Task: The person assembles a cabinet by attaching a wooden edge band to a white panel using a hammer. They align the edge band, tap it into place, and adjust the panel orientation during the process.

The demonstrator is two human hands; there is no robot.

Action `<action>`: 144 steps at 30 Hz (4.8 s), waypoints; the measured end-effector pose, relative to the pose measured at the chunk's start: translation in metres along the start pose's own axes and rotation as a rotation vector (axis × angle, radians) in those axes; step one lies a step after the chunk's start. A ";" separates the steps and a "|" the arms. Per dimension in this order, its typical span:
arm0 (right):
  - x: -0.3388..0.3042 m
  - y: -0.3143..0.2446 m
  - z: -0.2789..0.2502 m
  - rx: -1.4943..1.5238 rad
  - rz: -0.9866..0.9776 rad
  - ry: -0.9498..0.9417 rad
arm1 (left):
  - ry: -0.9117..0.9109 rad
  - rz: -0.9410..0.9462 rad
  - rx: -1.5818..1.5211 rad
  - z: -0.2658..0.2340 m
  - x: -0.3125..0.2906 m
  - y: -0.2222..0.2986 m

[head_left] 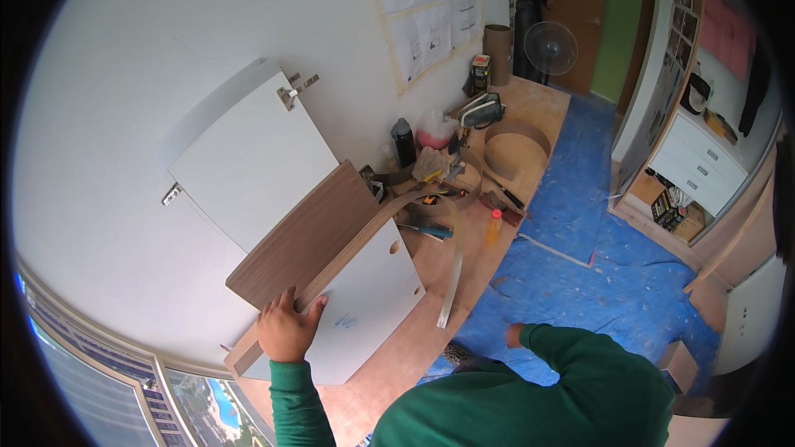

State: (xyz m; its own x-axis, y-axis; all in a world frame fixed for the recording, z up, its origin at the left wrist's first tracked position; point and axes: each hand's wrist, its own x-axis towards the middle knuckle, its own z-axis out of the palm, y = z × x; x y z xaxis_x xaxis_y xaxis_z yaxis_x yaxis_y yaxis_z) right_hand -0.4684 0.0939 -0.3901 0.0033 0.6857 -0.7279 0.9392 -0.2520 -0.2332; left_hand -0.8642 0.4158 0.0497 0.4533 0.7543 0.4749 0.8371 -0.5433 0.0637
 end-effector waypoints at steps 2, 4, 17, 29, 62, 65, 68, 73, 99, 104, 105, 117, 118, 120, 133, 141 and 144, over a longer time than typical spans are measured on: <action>-0.008 -0.025 0.006 0.150 0.071 0.091 | -0.009 -0.013 -0.011 0.000 -0.002 -0.001; -0.019 -0.053 0.000 0.220 0.117 0.185 | 0.002 -0.010 -0.014 0.000 -0.003 -0.001; -0.095 -0.060 0.057 0.560 0.391 0.118 | -0.095 -0.043 0.009 -0.006 -0.005 0.000; -0.139 -0.034 0.108 0.409 0.416 0.044 | -0.078 -0.053 -0.002 -0.008 -0.002 0.003; 0.136 -0.003 -0.202 1.101 -0.261 0.287 | -0.346 -0.458 -0.124 0.012 0.026 -0.012; 0.127 0.001 -0.238 1.191 -0.180 0.329 | -0.354 -0.480 -0.100 0.011 0.028 -0.009; 0.113 0.012 -0.286 0.848 -0.223 0.811 | -0.358 -0.478 -0.120 0.012 0.031 -0.011; 0.094 0.025 -0.369 0.979 -0.183 0.812 | -0.361 -0.497 -0.141 0.016 0.036 -0.013; 0.208 0.088 -0.395 1.013 0.026 0.594 | -0.339 -0.537 -0.089 0.007 0.025 0.003; 0.231 0.061 -0.372 0.487 -0.163 0.564 | -0.331 -0.548 -0.050 0.007 0.027 0.006; 0.231 0.052 -0.369 0.374 -0.186 0.598 | -0.339 -0.563 -0.068 0.006 0.027 0.006; 0.293 0.029 -0.337 0.098 -0.061 0.443 | -0.330 -0.560 -0.031 0.010 0.024 0.002; 0.301 0.032 -0.331 0.106 -0.065 0.469 | -0.332 -0.558 -0.031 0.011 0.025 0.002; 0.311 0.031 -0.324 0.121 -0.002 0.467 | -0.338 -0.571 0.013 0.007 0.024 0.006; 0.227 -0.013 -0.317 1.346 -0.015 0.192 | -0.325 -0.583 0.058 0.003 0.026 0.013; 0.207 -0.050 -0.325 1.387 0.009 0.299 | -0.195 -0.486 -0.010 0.006 0.022 0.014; 0.213 -0.071 -0.326 1.432 0.039 0.404 | -0.160 -0.436 -0.016 0.005 0.023 0.015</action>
State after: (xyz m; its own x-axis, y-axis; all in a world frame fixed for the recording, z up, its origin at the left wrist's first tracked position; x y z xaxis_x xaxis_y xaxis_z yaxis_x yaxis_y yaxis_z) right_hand -0.4224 0.4799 -0.3186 0.3374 0.7406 -0.5811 -0.1904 -0.5508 -0.8126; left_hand -0.8395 0.4271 0.0571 0.1023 0.9603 0.2594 0.9558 -0.1672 0.2417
